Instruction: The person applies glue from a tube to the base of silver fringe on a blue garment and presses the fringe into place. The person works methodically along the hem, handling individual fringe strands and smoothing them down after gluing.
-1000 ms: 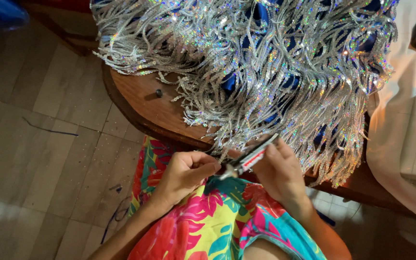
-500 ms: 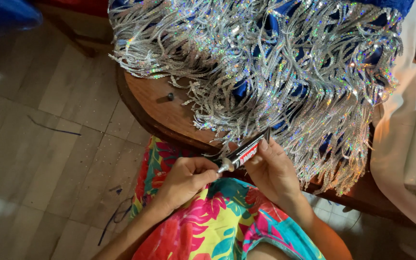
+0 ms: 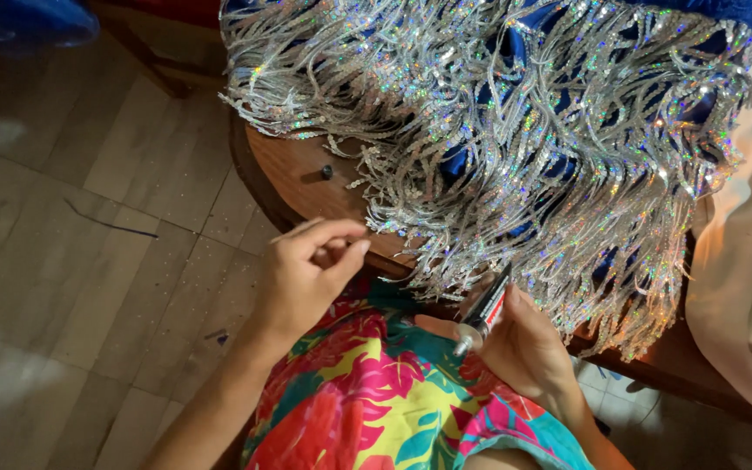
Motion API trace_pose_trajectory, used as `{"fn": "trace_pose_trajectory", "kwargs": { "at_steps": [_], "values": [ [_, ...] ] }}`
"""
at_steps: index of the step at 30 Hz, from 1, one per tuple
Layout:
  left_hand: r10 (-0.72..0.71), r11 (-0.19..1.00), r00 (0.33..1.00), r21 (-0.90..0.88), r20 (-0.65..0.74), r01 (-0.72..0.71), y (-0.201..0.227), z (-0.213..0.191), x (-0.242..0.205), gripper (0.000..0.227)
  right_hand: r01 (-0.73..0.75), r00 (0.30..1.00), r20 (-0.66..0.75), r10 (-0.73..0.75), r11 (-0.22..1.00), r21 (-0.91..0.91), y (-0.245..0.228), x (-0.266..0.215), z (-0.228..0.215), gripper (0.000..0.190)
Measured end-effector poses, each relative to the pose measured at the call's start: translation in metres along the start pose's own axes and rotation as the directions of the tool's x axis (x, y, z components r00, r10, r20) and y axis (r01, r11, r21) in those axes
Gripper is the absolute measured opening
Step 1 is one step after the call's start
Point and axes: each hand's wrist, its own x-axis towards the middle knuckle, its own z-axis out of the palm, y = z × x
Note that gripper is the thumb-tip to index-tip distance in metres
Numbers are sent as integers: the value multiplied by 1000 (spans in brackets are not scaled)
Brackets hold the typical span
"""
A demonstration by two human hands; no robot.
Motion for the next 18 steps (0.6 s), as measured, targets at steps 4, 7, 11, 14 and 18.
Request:
{"fn": "trace_pose_trajectory", "kwargs": {
  "at_steps": [4,7,11,14,18],
  "values": [
    [284,925,956,282,-68,-255,-1,14,12,8,52,993,-112,-49,998,25,0,-8,-18,17],
    [375,865,924,384,-66,-324,-6,19,15,10,34,979,-202,-18,996,78,-3,-9,-36,20],
    [408,844,911,404,-57,-353,-10,21,14,9,20,994,-113,-4,990,142,-13,-7,-46,27],
    [365,877,928,363,-73,-316,-9,17,10,11,43,997,-80,-23,965,260,-26,-5,-48,26],
    [248,955,965,188,-84,-230,-8,-2,4,10,114,993,-1,-119,943,312,-37,-11,-73,36]
  ]
}}
